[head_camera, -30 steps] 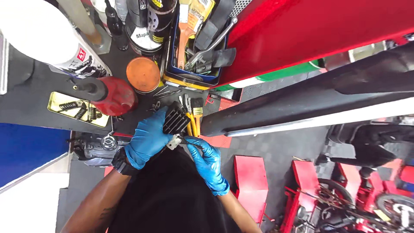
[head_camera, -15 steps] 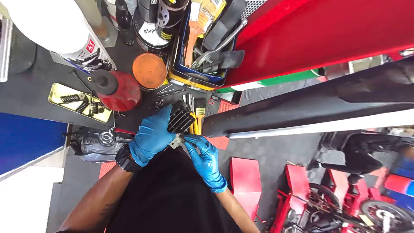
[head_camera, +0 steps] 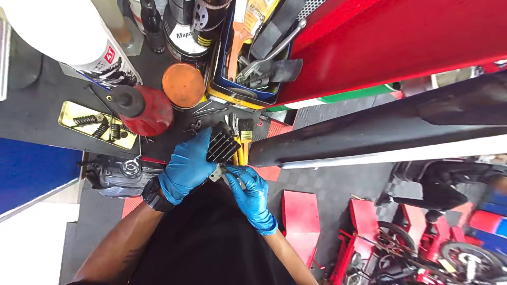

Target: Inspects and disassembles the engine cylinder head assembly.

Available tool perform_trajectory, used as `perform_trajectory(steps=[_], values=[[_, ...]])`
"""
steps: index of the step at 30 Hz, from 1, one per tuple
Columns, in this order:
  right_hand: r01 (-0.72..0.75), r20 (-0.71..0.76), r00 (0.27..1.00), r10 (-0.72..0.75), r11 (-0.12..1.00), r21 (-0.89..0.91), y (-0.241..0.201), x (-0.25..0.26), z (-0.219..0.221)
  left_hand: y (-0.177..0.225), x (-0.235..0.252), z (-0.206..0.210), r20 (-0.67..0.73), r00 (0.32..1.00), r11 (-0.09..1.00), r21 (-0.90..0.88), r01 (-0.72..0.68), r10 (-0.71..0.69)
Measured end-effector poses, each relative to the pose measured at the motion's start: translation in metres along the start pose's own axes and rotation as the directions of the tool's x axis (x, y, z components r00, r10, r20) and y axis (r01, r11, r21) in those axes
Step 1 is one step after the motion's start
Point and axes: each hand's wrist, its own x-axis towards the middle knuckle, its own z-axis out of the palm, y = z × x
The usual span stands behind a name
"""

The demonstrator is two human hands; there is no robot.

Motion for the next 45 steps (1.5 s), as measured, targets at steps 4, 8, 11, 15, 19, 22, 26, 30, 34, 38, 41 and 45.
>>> perform_trajectory(steps=[4,8,11,15,19,22,26,30,34,38,41,45], values=[[0.022,-0.017,1.000,-0.022,0.998,-0.052,0.000,-0.001,0.000,0.001,0.000,0.000,0.005,1.000,1.000,0.004,0.004,-0.004],[0.025,-0.027,0.999,-0.028,0.995,-0.098,0.000,-0.001,0.003,0.001,0.000,0.000,0.014,1.000,1.000,0.002,0.007,-0.007],[0.032,-0.015,0.999,-0.034,0.991,-0.129,-0.003,-0.001,0.004,0.002,0.001,0.000,0.018,1.000,1.000,0.009,0.016,-0.016],[0.059,-0.007,0.998,-0.061,0.981,-0.185,-0.005,-0.003,0.008,0.002,0.001,0.001,0.011,1.000,1.000,0.014,0.013,-0.013],[0.067,-0.015,0.997,-0.072,0.977,-0.200,-0.005,-0.004,0.011,0.003,0.001,0.001,0.014,1.000,0.999,0.031,0.013,-0.014],[0.053,-0.023,0.998,-0.058,0.982,-0.183,-0.004,-0.004,0.012,0.003,0.000,0.002,0.013,1.000,0.999,0.035,0.012,-0.013],[0.004,-0.050,0.999,-0.010,0.994,-0.106,0.000,0.001,0.011,0.003,0.001,0.000,0.014,1.000,0.999,0.034,0.013,-0.014],[-0.019,-0.027,0.999,0.017,0.996,-0.090,-0.002,0.002,0.009,0.002,0.000,0.001,0.007,1.000,1.000,0.013,0.016,-0.016],[0.046,-0.031,0.998,-0.050,0.993,-0.113,-0.005,-0.001,0.004,0.001,0.000,0.000,0.000,1.000,1.000,0.019,0.005,-0.005],[0.017,-0.076,0.997,-0.018,1.000,-0.017,-0.008,0.000,-0.005,0.002,0.001,0.001,-0.004,1.000,1.000,0.025,0.006,-0.005],[-0.041,-0.132,0.989,0.069,0.978,0.204,-0.011,0.001,-0.020,0.002,0.001,0.000,0.004,1.000,0.999,0.023,0.023,-0.023],[-0.103,-0.146,0.977,0.157,0.942,0.320,-0.003,0.011,-0.047,0.003,0.001,0.000,0.006,0.999,0.999,0.031,0.034,-0.034]])
